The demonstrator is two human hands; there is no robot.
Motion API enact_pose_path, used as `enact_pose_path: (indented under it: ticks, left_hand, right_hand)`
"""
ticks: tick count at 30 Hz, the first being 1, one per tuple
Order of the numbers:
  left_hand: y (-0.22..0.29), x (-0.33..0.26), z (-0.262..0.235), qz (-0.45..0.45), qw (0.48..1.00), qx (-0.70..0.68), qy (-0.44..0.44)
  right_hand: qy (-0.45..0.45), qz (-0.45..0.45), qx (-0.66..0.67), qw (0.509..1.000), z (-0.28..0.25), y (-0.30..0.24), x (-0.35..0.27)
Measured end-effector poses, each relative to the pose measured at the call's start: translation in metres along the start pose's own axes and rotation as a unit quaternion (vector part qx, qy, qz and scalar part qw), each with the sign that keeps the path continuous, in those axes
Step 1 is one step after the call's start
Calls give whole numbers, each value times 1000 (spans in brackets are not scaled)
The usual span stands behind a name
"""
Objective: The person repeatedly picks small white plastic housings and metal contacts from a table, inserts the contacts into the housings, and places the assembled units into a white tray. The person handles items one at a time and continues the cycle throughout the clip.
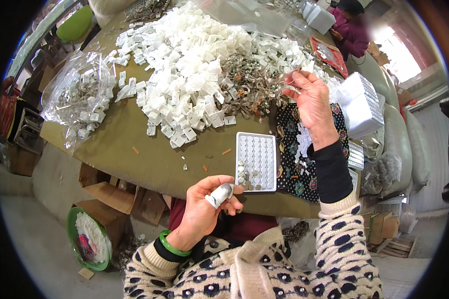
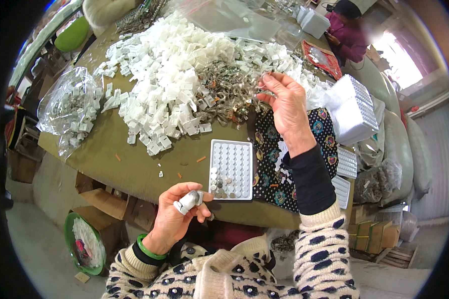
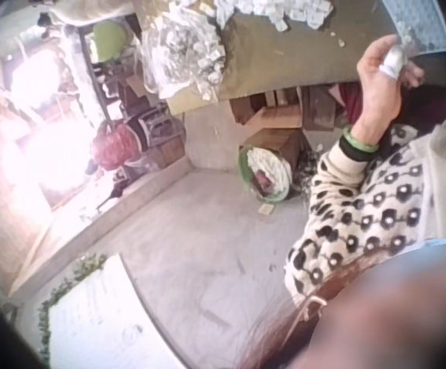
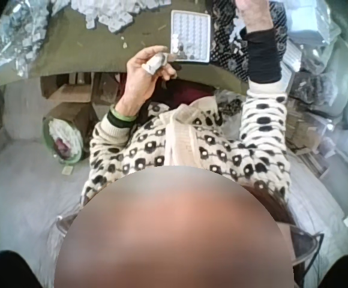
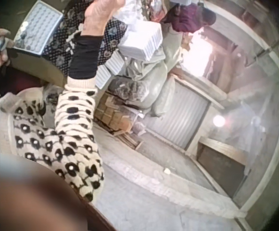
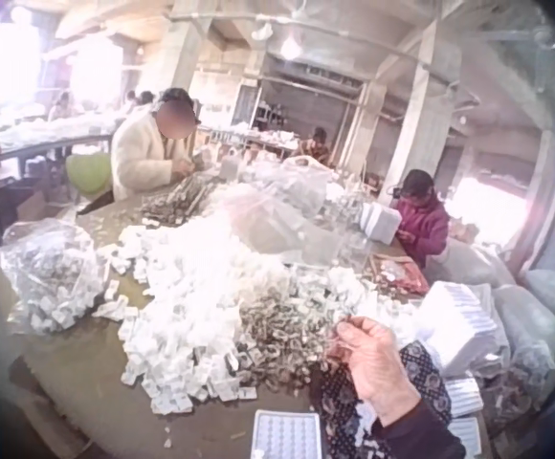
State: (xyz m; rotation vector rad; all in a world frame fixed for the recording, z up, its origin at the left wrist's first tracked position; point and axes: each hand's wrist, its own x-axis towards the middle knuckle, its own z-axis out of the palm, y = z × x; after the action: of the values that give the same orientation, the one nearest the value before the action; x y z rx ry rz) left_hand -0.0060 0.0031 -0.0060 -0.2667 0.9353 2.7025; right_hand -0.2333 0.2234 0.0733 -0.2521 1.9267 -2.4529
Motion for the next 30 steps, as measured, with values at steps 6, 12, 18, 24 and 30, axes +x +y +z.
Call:
enact_pose_path:
  ticks: [6,12,18,24,30]
  left_hand:
    - [0,-2,1,-4,1000,18,7]
    - [-2,-3,1,-2,1000,14,3]
    - [-3,0,-2,-3,1000,10,-1]
    - [-4,2,-4,7,999,-17,-32]
    - [-2,1,-2,-7,999,-45,-22]
  right_hand:
    - [-15,5,85,996,-8,-8,8]
    - [49,37,-44,997,2,5,-5]
    - [68,36,-61,995,3,10,-7]
    - [77,-18,-213,974,8,15,-12]
    - [30,56,38,997,13,17,-15]
